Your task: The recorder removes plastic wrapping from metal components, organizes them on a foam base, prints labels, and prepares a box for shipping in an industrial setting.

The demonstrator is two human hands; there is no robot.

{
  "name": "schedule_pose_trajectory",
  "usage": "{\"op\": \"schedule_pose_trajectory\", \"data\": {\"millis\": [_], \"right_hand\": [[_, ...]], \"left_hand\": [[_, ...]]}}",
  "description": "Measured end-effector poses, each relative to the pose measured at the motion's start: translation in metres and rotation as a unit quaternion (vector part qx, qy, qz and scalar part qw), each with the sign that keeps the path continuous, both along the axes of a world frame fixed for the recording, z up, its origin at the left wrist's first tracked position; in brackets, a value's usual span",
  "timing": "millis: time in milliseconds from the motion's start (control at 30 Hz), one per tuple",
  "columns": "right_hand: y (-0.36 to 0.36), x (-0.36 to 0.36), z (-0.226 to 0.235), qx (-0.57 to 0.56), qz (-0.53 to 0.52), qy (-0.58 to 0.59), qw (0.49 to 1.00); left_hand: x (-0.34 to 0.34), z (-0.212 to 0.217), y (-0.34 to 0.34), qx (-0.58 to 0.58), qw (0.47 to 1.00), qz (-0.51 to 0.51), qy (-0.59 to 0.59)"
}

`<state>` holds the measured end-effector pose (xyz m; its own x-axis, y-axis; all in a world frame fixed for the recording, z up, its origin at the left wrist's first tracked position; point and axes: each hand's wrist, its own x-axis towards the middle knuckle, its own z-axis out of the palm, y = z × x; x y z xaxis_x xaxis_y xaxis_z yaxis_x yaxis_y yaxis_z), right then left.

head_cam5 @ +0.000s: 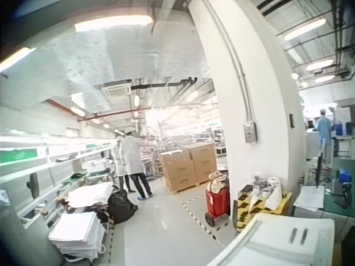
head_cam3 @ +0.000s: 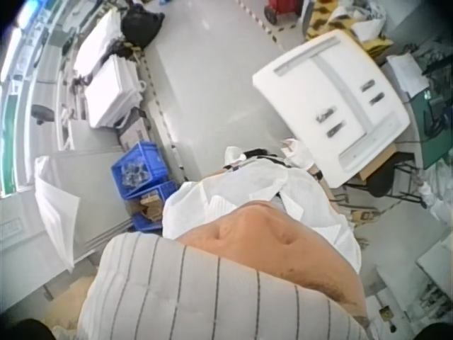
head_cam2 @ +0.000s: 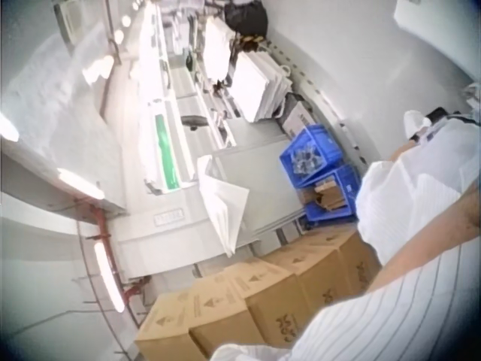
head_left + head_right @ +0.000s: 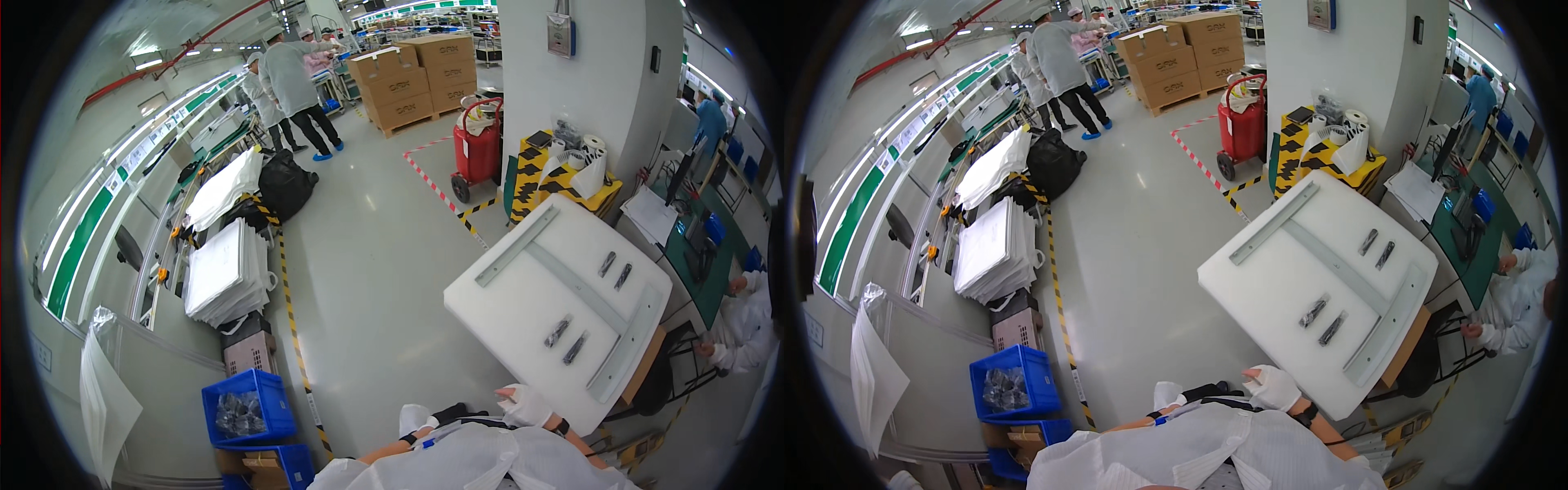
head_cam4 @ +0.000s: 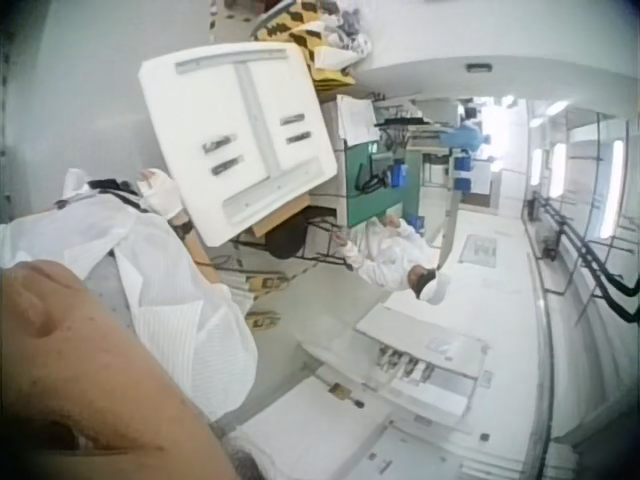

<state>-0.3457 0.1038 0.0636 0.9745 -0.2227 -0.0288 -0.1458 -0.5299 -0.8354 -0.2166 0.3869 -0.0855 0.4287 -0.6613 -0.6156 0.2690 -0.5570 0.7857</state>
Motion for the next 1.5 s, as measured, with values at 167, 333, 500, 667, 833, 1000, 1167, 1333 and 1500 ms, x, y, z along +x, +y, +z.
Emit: {"op": "schedule_pose_trajectory", "data": {"millis": [167, 333, 500, 667, 833, 1000, 1167, 1333, 1500], "right_hand": [[0.017, 0.007, -0.022, 0.052, 0.009, 0.160, 0.986], [0.025, 0.019, -0.008, 0.039, 0.026, 0.203, 0.978], [0.030, 0.021, -0.024, 0.009, 0.102, 0.176, 0.979], [0.028, 0.041, -0.012, 0.003, 0.055, 0.140, 0.989], [0.063, 0.083, -0.002, 0.203, -0.041, -0.056, 0.977], [0.012, 0.085, -0.035, -0.098, -0.200, -0.175, 0.959], [-0.111, 0.036, -0.008, 0.277, -0.421, -0.254, 0.826], [-0.090, -0.004, 0.010, 0.255, -0.417, -0.182, 0.853], [-0.054, -0.018, -0.007, 0.410, -0.454, -0.137, 0.779]], "left_hand": [[-0.002, 0.000, 0.006, 0.006, 1.000, 0.000, -0.001], [-0.003, -0.003, 0.021, 0.032, 0.999, -0.011, -0.010], [0.009, 0.005, 0.041, 0.114, 0.987, -0.078, -0.085], [0.076, 0.139, -0.015, 0.168, 0.774, -0.575, -0.207], [0.063, 0.206, -0.074, -0.324, 0.899, 0.098, 0.279], [0.024, 0.156, -0.063, -0.393, 0.835, 0.141, 0.360], [0.037, 0.068, 0.036, 0.021, 0.987, -0.094, -0.131], [0.012, 0.016, 0.064, 0.087, 0.957, -0.218, -0.170], [0.006, -0.045, 0.072, 0.057, 0.994, -0.032, -0.083]]}}
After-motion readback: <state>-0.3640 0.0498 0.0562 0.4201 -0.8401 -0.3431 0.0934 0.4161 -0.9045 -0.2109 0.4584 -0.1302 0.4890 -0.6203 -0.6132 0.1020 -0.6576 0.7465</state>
